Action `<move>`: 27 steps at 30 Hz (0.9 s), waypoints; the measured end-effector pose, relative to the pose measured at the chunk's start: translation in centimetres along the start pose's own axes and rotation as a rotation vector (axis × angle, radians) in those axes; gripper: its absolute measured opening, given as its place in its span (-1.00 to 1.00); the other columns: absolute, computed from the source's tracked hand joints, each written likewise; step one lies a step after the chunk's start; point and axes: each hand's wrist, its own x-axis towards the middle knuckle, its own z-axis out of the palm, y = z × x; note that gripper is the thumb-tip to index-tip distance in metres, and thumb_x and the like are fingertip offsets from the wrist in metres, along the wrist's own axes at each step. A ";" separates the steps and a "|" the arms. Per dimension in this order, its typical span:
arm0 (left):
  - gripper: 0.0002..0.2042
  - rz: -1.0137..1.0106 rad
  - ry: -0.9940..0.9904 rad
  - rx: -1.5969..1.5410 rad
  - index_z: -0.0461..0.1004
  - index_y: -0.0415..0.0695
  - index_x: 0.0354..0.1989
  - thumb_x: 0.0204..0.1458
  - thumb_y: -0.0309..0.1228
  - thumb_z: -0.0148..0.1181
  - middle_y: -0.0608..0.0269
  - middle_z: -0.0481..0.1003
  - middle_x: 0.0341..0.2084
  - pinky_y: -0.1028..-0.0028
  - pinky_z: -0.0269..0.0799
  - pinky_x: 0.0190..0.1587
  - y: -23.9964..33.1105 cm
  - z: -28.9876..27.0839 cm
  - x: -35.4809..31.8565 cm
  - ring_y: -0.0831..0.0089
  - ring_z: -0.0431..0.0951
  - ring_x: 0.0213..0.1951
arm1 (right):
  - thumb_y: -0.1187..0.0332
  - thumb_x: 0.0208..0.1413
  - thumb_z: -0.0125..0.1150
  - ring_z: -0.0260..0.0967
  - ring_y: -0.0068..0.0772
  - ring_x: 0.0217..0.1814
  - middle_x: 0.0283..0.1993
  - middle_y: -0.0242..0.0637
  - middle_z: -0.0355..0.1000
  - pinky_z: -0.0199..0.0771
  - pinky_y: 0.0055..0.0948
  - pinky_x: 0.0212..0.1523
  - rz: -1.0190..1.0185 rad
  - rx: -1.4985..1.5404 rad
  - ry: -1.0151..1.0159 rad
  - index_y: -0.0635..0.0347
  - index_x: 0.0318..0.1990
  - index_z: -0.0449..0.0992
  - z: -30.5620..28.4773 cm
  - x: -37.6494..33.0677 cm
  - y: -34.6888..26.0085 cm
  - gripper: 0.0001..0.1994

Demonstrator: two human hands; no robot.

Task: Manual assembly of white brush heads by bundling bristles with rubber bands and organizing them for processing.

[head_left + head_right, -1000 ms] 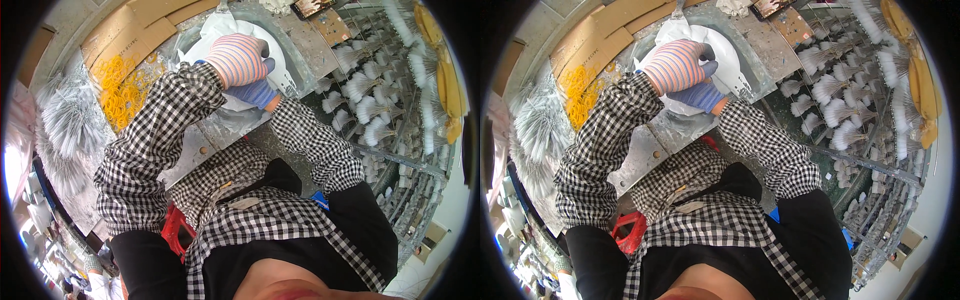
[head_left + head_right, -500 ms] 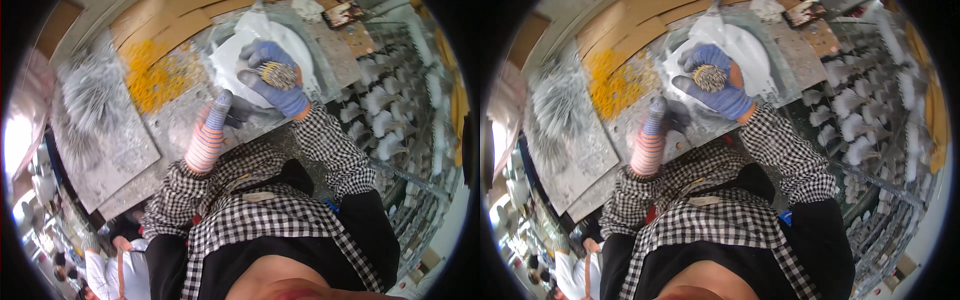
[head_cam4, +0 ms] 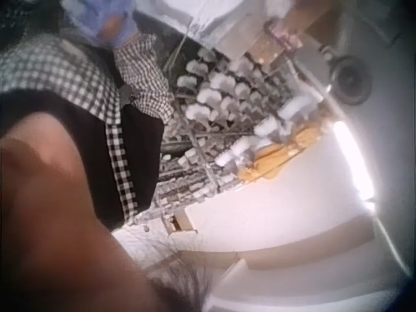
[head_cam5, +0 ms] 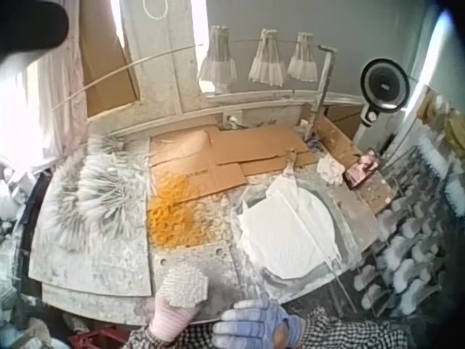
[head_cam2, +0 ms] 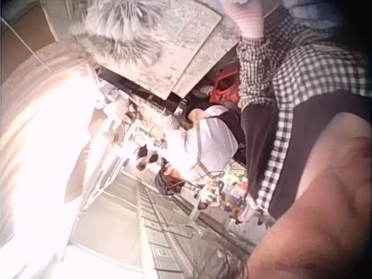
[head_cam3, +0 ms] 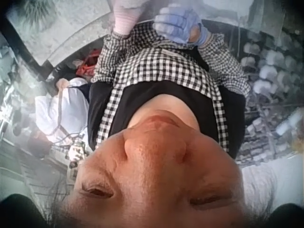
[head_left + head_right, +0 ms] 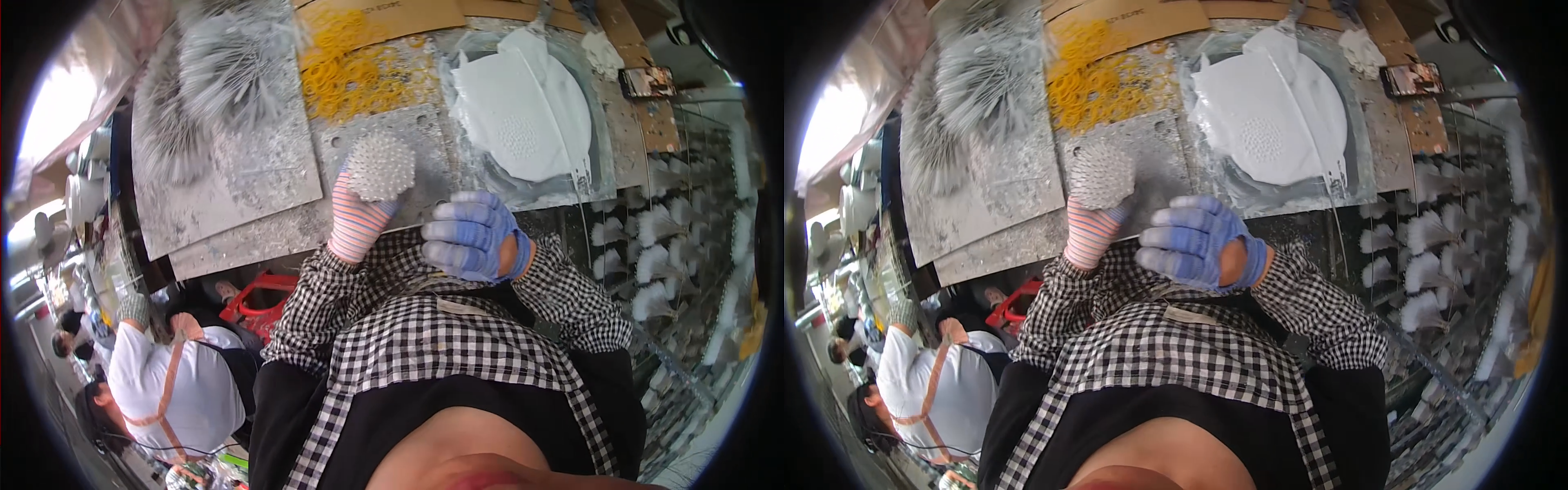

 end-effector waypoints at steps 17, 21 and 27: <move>-0.47 0.181 0.074 1.470 0.46 -0.17 0.16 -0.01 -0.37 0.44 0.21 0.57 0.08 0.39 0.43 0.24 -0.9 3.8 -0.4 0.37 0.56 0.12 | 0.48 -0.03 0.37 0.53 -0.21 -0.23 -0.29 -0.31 0.55 0.49 -0.23 -0.11 0.300 0.157 -0.003 0.15 -0.19 0.60 -0.1 0.2 0.1 -0.79; -0.53 0.276 0.122 1.205 0.54 -0.25 0.01 -0.11 -0.45 0.51 0.15 0.64 -0.12 0.43 0.55 0.02 -1.9 4.3 -0.9 0.44 0.64 -0.09 | 0.50 -0.02 0.39 0.52 -0.20 -0.25 -0.30 -0.29 0.54 0.47 -0.23 -0.16 0.366 0.131 -0.037 0.18 -0.19 0.60 0.0 -0.2 -0.1 -0.79; -0.54 0.230 0.150 1.189 0.54 -0.27 0.00 -0.12 -0.49 0.51 0.14 0.64 -0.13 0.42 0.56 0.02 -2.1 4.3 -1.1 0.44 0.64 -0.09 | 0.47 0.00 0.39 0.49 -0.20 -0.29 -0.30 -0.24 0.54 0.45 -0.24 -0.20 0.483 0.155 -0.052 0.21 -0.19 0.60 0.7 -1.1 -0.5 -0.80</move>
